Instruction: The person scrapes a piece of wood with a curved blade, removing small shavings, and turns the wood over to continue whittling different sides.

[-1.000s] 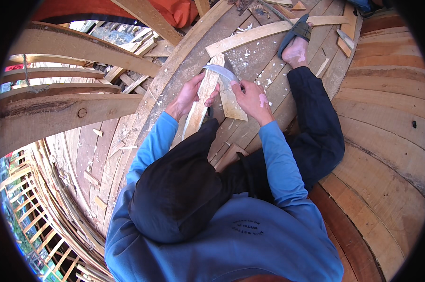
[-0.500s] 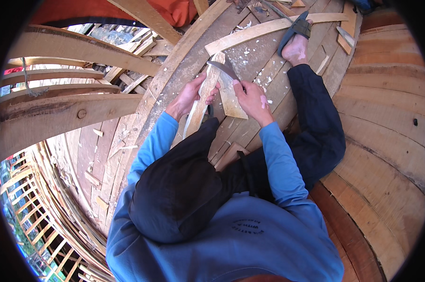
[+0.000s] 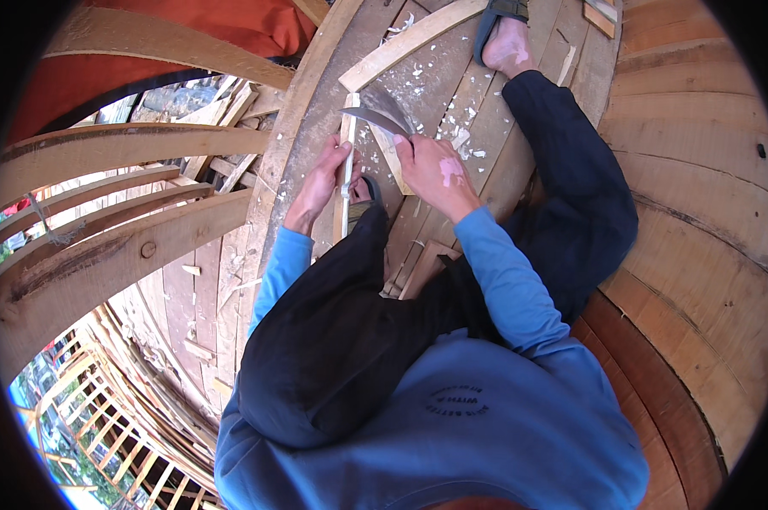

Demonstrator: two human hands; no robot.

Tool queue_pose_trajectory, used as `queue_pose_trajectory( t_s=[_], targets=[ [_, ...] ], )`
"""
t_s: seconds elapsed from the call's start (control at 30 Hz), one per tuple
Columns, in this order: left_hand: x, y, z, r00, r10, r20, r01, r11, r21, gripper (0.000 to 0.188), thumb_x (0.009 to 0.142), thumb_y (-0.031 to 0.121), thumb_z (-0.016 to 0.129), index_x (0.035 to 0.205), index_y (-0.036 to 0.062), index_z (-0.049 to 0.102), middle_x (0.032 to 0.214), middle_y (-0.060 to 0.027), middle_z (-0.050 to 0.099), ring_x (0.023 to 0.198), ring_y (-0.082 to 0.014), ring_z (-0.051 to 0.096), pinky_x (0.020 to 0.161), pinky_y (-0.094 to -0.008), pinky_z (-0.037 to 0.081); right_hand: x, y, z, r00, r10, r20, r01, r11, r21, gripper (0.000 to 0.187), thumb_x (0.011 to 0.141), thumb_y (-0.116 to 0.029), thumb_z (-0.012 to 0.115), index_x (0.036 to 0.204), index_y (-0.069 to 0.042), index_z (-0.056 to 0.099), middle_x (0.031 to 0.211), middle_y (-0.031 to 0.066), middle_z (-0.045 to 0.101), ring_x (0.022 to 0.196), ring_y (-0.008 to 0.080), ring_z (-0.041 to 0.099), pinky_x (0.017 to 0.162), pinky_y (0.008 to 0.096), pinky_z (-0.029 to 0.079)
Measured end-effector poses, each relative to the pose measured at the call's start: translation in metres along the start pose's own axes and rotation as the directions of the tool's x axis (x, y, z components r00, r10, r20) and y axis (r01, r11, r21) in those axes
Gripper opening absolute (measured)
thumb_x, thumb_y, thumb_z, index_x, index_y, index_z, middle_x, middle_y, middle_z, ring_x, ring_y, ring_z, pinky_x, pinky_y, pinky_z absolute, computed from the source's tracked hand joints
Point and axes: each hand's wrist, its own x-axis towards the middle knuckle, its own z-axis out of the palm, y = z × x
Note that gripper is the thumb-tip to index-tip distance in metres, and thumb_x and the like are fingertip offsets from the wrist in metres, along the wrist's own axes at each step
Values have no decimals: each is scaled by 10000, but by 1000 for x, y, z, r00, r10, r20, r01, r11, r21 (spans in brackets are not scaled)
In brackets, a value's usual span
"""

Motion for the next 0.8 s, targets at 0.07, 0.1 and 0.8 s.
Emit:
queue_pose_trajectory(
  t_s=[0.07, 0.1, 0.8],
  targets=[
    [-3, 3, 4, 1000, -12, -11, 12, 1000, 23, 252, 1072, 342, 471, 1052, 98, 410, 810, -3, 452, 643, -99, 475, 560, -228, 400, 0, 2, 1, 1000, -1, 3, 1, 1000, 5, 546, 1029, -374, 455, 834, 88, 671, 791, 337, 635, 825, 502, 642, 811, 557, 491],
    [-4, 3, 5, 1000, -13, -16, 14, 1000, 19, 248, 1069, 329, 482, 1077, 91, 414, 800, -5, 461, 607, -98, 471, 533, -223, 391, 1, 4, 1, 1000, -4, 8, 3, 1000, 6, 558, 1031, -377, 451, 818, 90, 669, 784, 338, 631, 821, 503, 640, 808, 556, 490],
    [-11, 5, 24, 987, -143, -66, 152, 977, 152, 250, 1066, 223, 497, 1251, 57, 474, 680, -12, 485, 491, -69, 419, 418, -216, 308, -10, 40, 42, 982, 163, 95, -166, 986, 22, 658, 1049, -449, 410, 808, 108, 664, 815, 358, 633, 856, 516, 649, 825, 558, 497]
  ],
)
